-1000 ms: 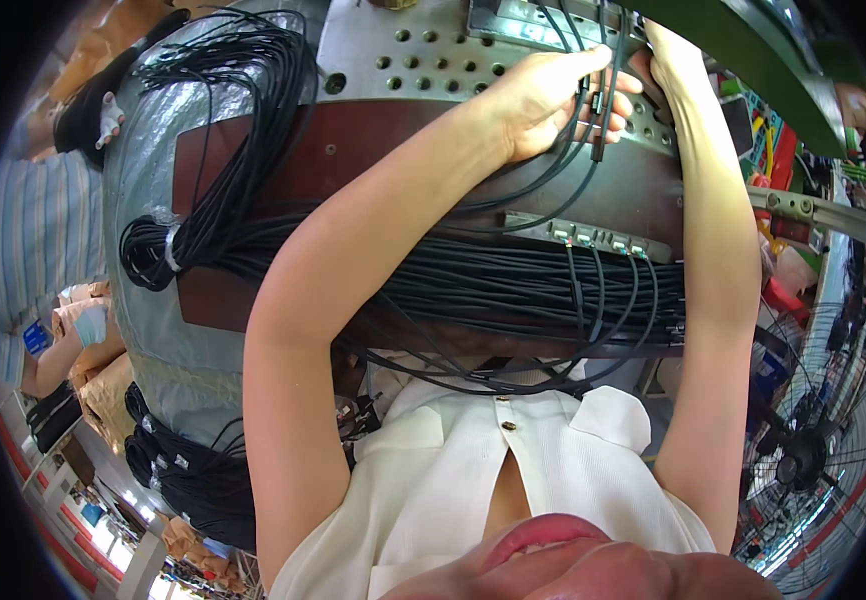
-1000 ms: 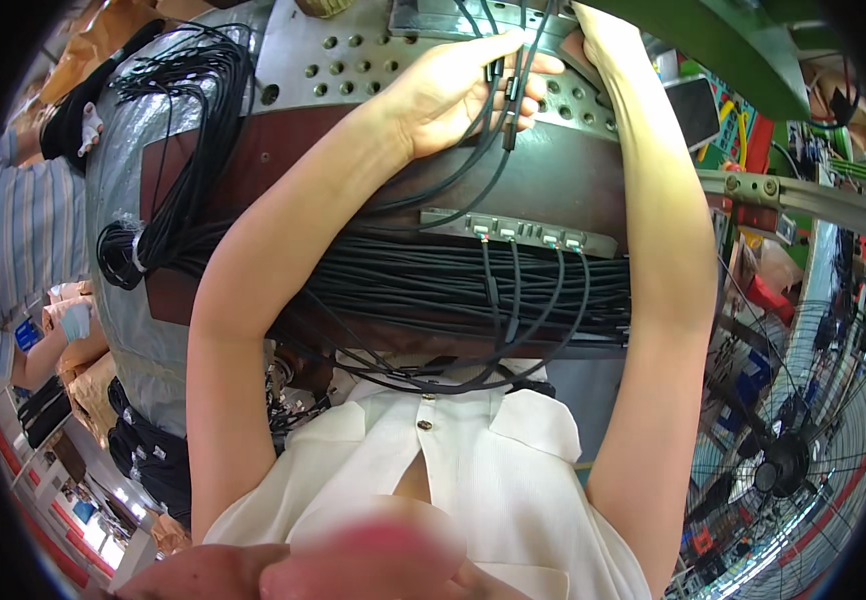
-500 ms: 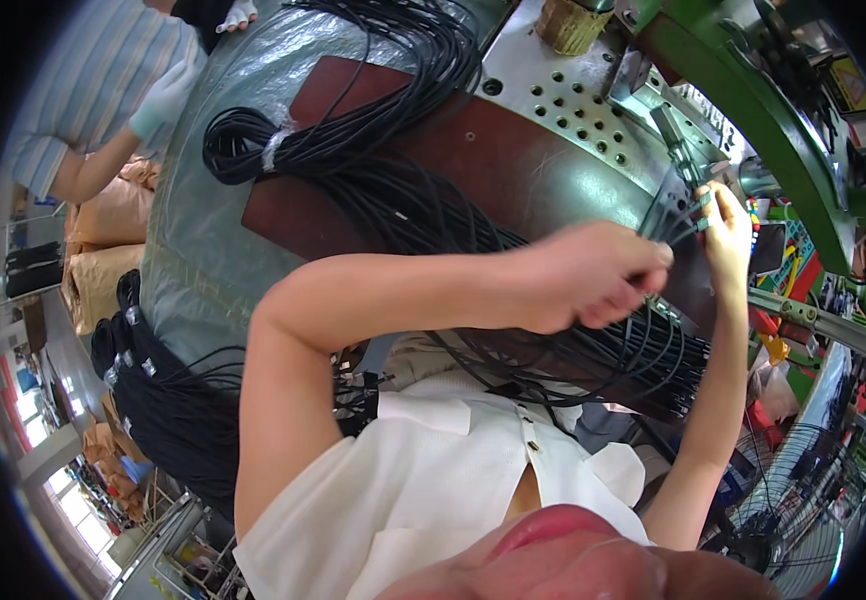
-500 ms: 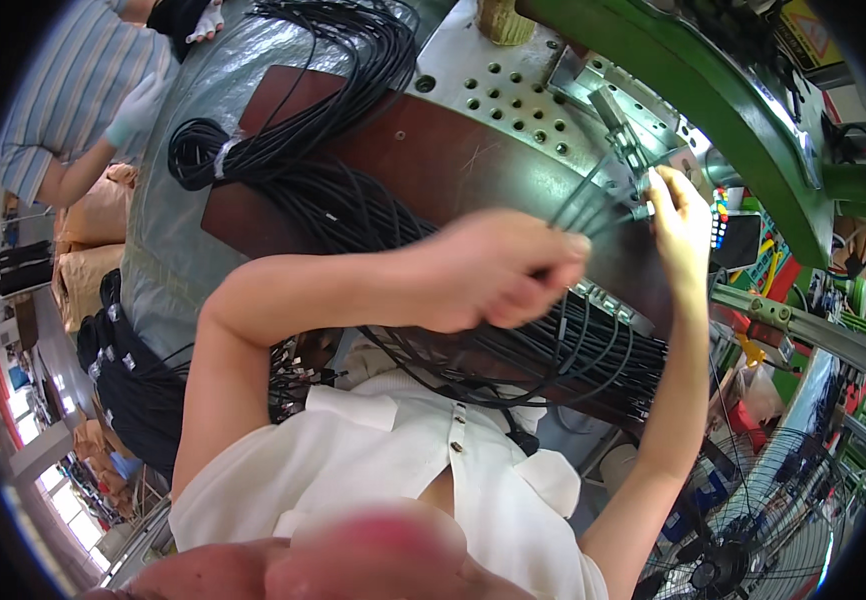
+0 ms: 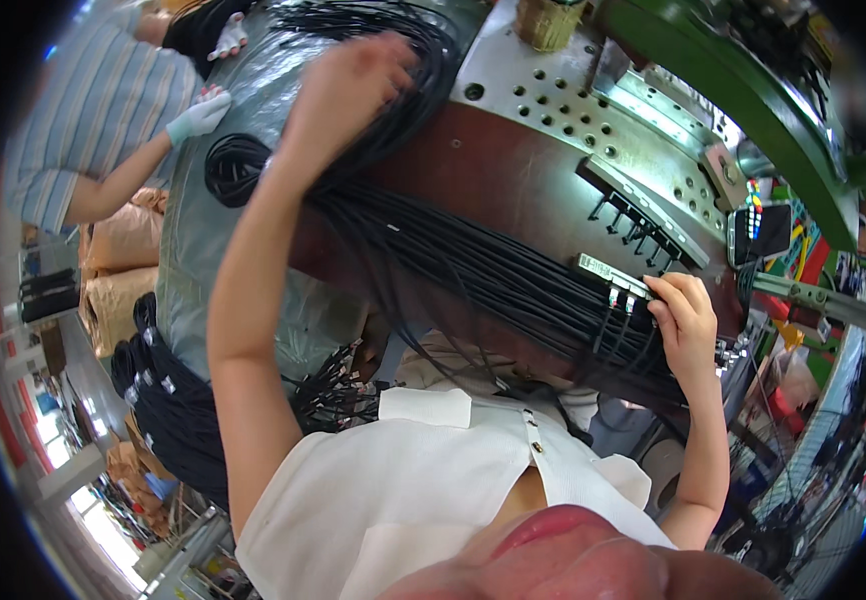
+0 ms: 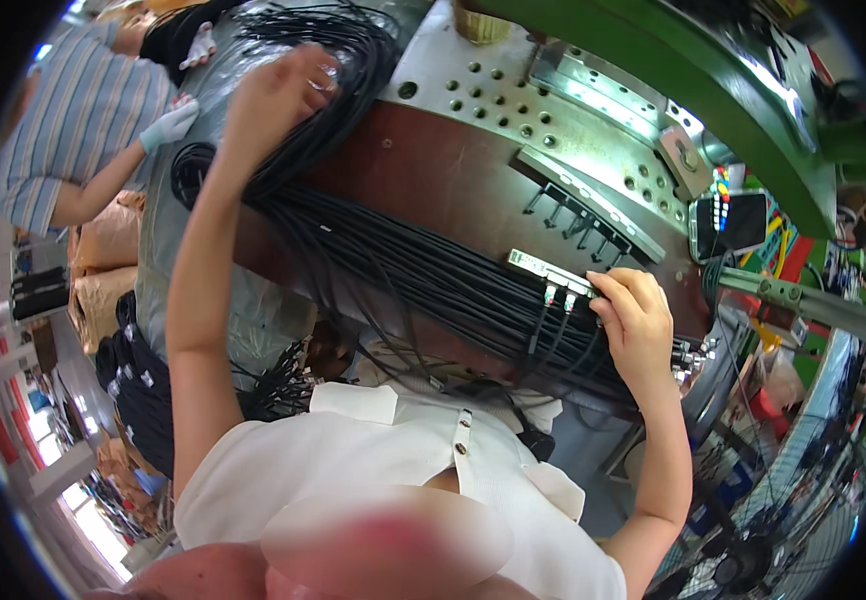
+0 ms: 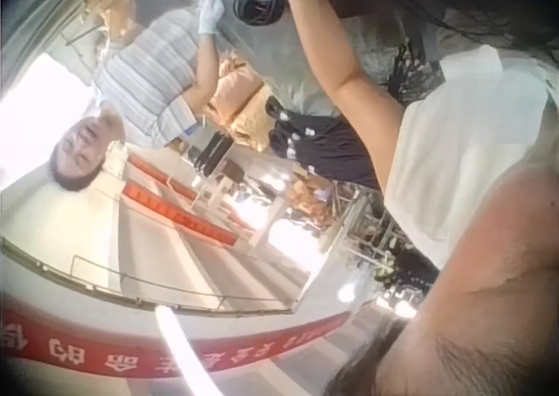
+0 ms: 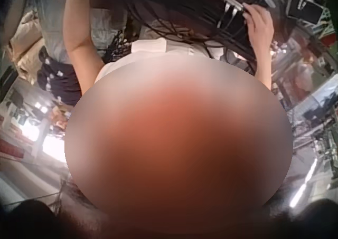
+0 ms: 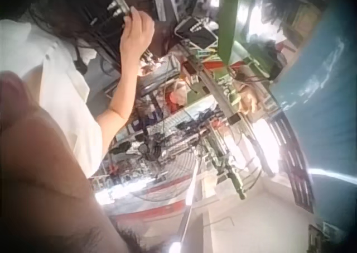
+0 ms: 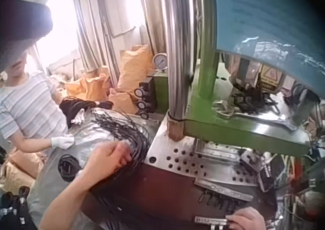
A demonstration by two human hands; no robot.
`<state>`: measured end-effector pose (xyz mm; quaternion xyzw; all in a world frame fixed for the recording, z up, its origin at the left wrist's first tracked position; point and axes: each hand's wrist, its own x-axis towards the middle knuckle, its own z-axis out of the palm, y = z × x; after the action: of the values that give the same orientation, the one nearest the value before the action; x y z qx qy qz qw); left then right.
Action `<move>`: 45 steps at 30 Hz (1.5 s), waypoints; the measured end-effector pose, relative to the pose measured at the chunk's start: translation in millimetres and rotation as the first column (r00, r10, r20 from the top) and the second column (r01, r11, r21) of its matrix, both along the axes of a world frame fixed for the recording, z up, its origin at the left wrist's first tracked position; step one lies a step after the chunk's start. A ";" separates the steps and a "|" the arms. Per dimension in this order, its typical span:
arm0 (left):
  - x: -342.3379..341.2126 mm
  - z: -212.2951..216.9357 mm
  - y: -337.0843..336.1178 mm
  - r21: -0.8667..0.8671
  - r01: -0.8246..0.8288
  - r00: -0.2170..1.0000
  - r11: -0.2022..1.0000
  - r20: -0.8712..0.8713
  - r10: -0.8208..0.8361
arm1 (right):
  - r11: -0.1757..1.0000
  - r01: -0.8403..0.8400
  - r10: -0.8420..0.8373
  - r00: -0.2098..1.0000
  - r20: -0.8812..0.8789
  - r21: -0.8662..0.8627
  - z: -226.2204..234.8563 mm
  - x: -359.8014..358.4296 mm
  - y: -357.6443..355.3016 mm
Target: The person inserts cable ends into a metal fixture by hand, positions the fixture into a press machine, and retrieves the processed cables before repeating the process with another batch.
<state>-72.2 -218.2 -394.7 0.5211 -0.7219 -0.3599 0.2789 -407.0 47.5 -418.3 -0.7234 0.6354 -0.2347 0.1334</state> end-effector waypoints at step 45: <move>-216.2 -63.1 -36.4 -0.680 0.468 0.861 0.564 0.209 -0.463 | 0.926 0.030 -0.284 0.711 -0.644 -0.376 -31.2 -76.5 -163.5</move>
<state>-288.4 -254.6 -457.7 0.1643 -0.9152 -0.1117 0.3505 -483.5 -116.0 -449.5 -0.7122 0.6493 -0.0659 -0.2586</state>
